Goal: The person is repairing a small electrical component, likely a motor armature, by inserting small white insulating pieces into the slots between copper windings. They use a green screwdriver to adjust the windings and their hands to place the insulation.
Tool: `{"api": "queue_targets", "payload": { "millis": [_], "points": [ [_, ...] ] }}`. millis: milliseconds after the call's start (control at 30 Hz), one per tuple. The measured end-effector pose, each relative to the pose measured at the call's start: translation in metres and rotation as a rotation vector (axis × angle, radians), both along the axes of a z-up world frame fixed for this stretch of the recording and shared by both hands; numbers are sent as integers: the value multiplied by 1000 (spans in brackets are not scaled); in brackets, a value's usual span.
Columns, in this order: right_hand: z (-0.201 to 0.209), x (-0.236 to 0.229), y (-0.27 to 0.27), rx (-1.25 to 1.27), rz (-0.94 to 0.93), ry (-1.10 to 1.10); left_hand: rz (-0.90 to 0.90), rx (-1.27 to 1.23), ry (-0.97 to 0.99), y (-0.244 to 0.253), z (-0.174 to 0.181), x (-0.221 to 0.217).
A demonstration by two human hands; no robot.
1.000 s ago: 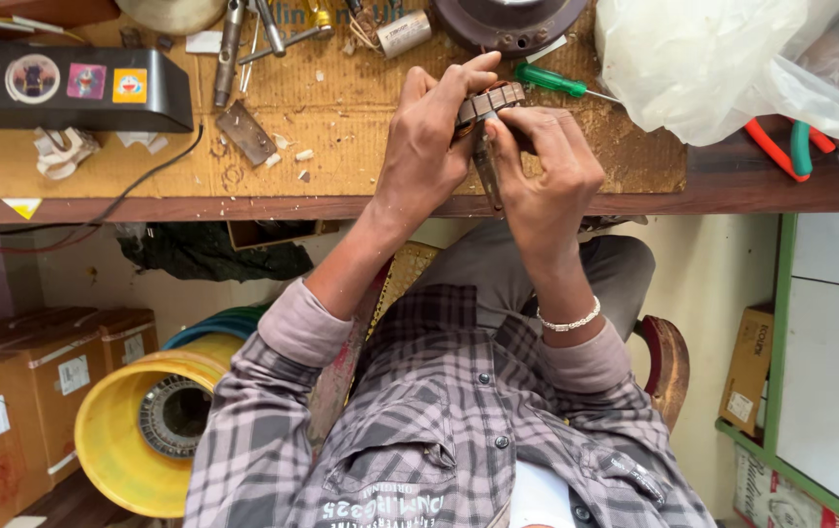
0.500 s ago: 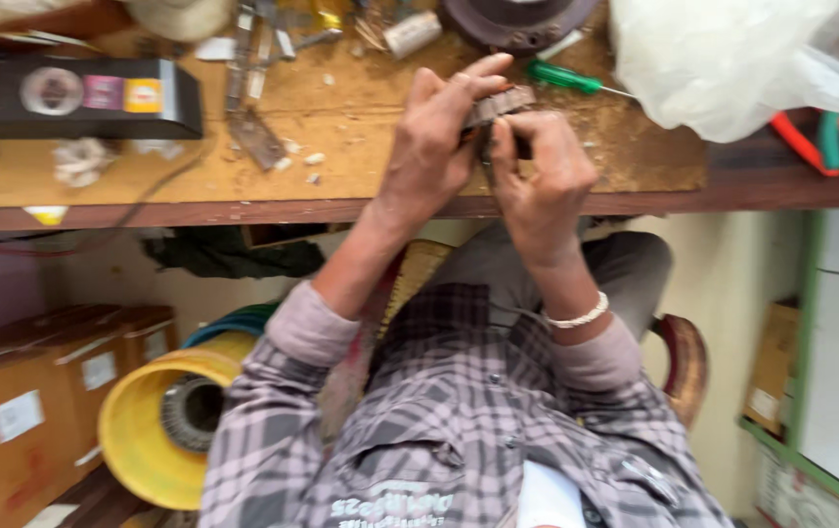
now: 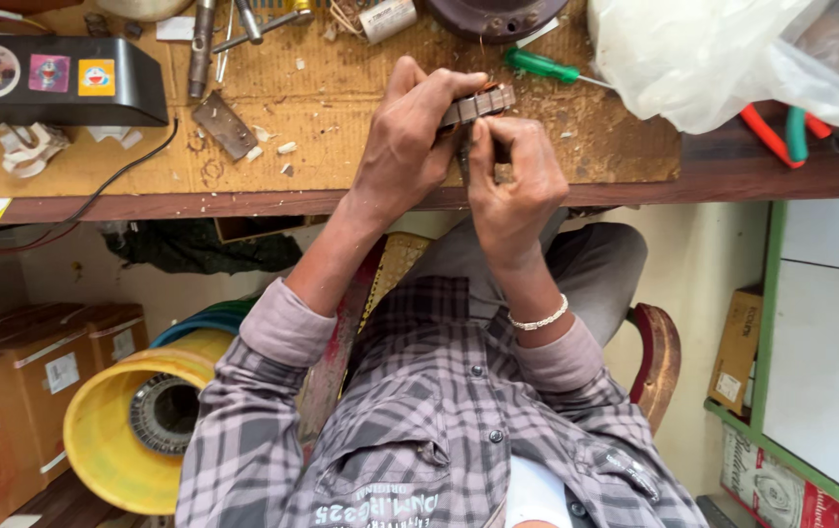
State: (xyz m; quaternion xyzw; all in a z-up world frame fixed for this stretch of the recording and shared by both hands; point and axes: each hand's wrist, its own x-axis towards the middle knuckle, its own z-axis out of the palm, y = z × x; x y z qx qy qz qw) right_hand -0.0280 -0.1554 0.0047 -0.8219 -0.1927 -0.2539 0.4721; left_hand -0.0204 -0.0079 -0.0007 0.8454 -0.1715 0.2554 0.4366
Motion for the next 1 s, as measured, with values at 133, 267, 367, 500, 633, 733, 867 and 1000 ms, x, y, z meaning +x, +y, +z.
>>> {"api": "queue_targets", "payload": {
  "millis": [133,267,367,500,633,733,867,1000],
  "points": [
    [-4,0,-6,15,30,-18,6,-12,-38,-2,0,-4],
    [-10,6,-9,34,42,-54,6,-24,-32,-1,-2,-2],
    [-11,7,-6,-2,15,-106,-9,-12,-43,0,0,2],
    [-8,7,-9,2,54,-25,4,-31,-1,1,-4,-3],
    [17,13,-33,-86,238,9,3,-43,16,10,-1,-3],
    [35,28,-36,-116,223,-66,-125,47,-71,18,4,-2],
    [28,47,-40,-141,397,53,-155,100,-52,29,-5,-1],
    [11,62,-36,-117,448,56,-96,107,-104,31,-17,9]
  ]
}}
